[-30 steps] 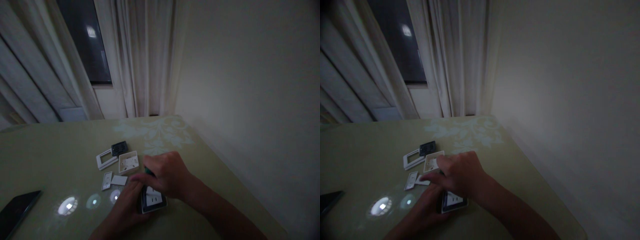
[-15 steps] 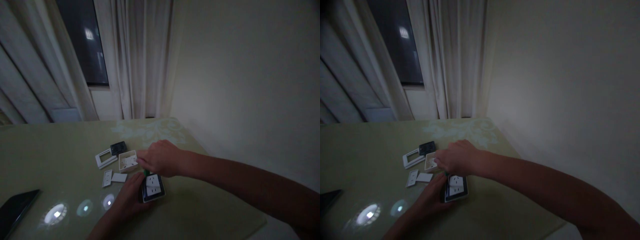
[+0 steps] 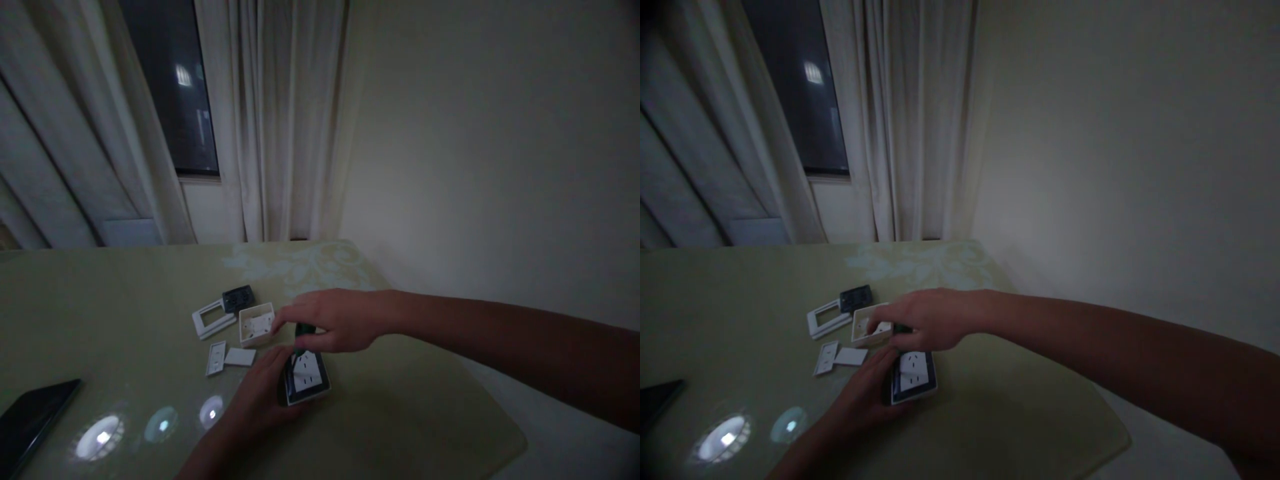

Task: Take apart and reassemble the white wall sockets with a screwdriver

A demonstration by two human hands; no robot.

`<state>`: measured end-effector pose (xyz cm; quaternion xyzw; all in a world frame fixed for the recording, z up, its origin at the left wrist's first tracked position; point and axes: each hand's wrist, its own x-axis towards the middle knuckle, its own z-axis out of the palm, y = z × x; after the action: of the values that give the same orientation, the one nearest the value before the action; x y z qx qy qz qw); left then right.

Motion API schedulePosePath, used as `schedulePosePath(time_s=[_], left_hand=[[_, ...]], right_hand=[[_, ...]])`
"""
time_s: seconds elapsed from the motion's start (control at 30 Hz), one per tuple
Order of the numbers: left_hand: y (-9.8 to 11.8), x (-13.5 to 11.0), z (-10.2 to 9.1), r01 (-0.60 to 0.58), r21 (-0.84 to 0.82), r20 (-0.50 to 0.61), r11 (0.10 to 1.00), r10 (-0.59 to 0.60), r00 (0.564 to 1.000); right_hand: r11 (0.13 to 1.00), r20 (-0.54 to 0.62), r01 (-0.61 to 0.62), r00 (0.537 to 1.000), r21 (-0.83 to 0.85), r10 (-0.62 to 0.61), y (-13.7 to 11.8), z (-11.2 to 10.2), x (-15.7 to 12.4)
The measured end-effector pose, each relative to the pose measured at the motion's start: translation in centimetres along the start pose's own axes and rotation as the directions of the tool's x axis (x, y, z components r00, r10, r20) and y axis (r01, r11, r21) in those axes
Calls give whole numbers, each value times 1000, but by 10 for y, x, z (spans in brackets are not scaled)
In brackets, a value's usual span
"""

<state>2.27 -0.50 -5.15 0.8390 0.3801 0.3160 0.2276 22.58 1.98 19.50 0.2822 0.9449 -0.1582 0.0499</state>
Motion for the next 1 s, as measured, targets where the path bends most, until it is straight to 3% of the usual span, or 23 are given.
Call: schedulePosePath(time_s=[0.07, 0.13, 0.17, 0.23, 0.3, 0.37, 0.43, 0.47, 0.6, 0.67, 0.77, 0.9, 1.0], left_hand=[[0, 0, 0, 10, -6, -1, 1000, -10, 1000], [0, -1, 0, 27, -6, -2, 1000, -27, 1000], [0, -1, -1, 32, -8, 5, 999, -32, 999], [1, 0, -2, 34, -16, 22, 999, -33, 999], [3, 0, -3, 36, -17, 36, 999, -35, 999], [5, 1, -4, 53, -14, 40, 998, -53, 998], [6, 2, -4, 71, -15, 30, 997, -71, 997], [7, 2, -5, 73, -16, 22, 997, -73, 997], [8, 1, -5, 45, -19, 6, 999, -44, 999], [8, 1, -5, 41, -18, 16, 999, -41, 999], [5, 0, -3, 54, -12, 11, 998, -54, 999], [1, -2, 2, 47, -19, -8, 999, -47, 999], [-3, -3, 5, 59, -21, -12, 998, -60, 998]], right_hand=[[974, -59, -225, 973, -21, 223, 0, 2, 2], [909, -137, -410, 907, -78, 397, -1, 5, 5], [910, -148, -400, 912, -107, 383, -1, 6, 7], [972, -93, -190, 980, -141, 178, -3, 6, 9], [990, -51, -33, 998, -134, 26, -4, 5, 11], [976, -97, -155, 985, -150, 142, -6, 5, 12], [915, -182, -363, 925, -174, 333, -7, 6, 14], [906, -193, -383, 917, -182, 349, -8, 7, 15], [988, -100, -75, 993, -136, 62, -13, 9, 15], [977, -123, -157, 983, -145, 139, -13, 9, 16], [905, -181, -384, 918, -185, 352, -12, 5, 19], [955, -51, -239, 971, -175, 234, -16, -2, 22], [903, -92, -366, 931, -225, 354, -16, -3, 23]])
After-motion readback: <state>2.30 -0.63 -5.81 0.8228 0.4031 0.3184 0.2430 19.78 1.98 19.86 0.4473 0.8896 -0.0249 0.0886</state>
